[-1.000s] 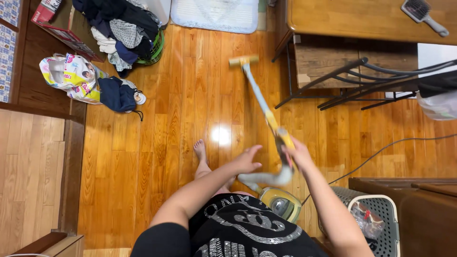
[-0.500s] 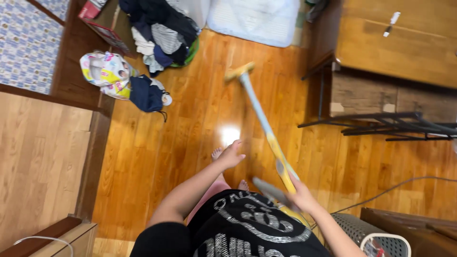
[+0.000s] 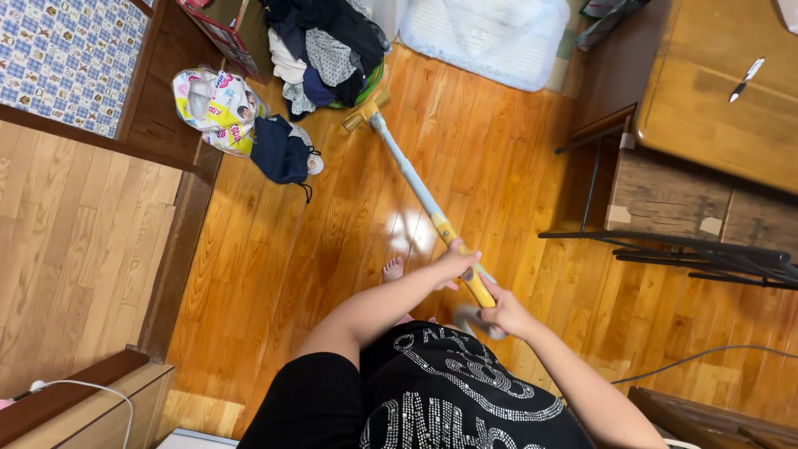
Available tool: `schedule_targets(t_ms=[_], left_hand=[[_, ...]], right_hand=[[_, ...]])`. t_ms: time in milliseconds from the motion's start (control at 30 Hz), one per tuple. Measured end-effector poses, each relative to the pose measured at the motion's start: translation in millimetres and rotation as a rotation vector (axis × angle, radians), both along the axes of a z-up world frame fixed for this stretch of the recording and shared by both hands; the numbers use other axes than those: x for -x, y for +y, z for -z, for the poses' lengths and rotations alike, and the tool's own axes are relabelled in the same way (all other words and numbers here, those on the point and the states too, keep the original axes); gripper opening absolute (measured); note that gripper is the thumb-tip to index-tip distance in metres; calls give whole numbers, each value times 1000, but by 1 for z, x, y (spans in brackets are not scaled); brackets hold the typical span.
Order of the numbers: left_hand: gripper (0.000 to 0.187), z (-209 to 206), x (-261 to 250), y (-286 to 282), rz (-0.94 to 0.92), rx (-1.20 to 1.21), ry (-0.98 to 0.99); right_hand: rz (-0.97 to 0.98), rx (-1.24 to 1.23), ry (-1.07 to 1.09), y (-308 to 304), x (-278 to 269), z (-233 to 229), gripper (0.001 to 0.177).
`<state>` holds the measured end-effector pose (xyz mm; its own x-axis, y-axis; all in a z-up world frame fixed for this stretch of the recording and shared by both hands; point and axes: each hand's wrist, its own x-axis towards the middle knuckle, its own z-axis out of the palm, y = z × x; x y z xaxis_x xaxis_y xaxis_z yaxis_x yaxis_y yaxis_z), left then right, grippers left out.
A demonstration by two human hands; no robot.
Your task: Vacuuming the wooden and carpeted floors in a residential kitchen and dining area.
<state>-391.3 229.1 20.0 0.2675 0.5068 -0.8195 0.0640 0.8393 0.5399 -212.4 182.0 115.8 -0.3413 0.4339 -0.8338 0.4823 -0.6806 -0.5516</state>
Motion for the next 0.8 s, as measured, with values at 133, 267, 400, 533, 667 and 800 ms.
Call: schedule_targets(t_ms=[133, 267, 400, 533, 667, 800], left_hand=[[104, -1, -25, -14, -55, 236, -101], [55, 108, -76, -46, -239, 209, -299], [33, 145, -81, -11, -528, 249, -315], [34, 107, -108, 4, -681, 252, -48], [49, 94, -197, -5, -472, 267, -146], [70, -5, -201, 8, -345, 199, 58]], right_hand=[[-3, -103, 75, -9, -11, -52, 96], [27, -75, 270, -10, -30, -43, 92], [162, -51, 289, 18, -5, -9, 83], [364, -55, 266, -1, -27, 1, 71], [602, -79, 258, -18, -90, -37, 65], [730, -64, 213, -22, -110, -52, 66]])
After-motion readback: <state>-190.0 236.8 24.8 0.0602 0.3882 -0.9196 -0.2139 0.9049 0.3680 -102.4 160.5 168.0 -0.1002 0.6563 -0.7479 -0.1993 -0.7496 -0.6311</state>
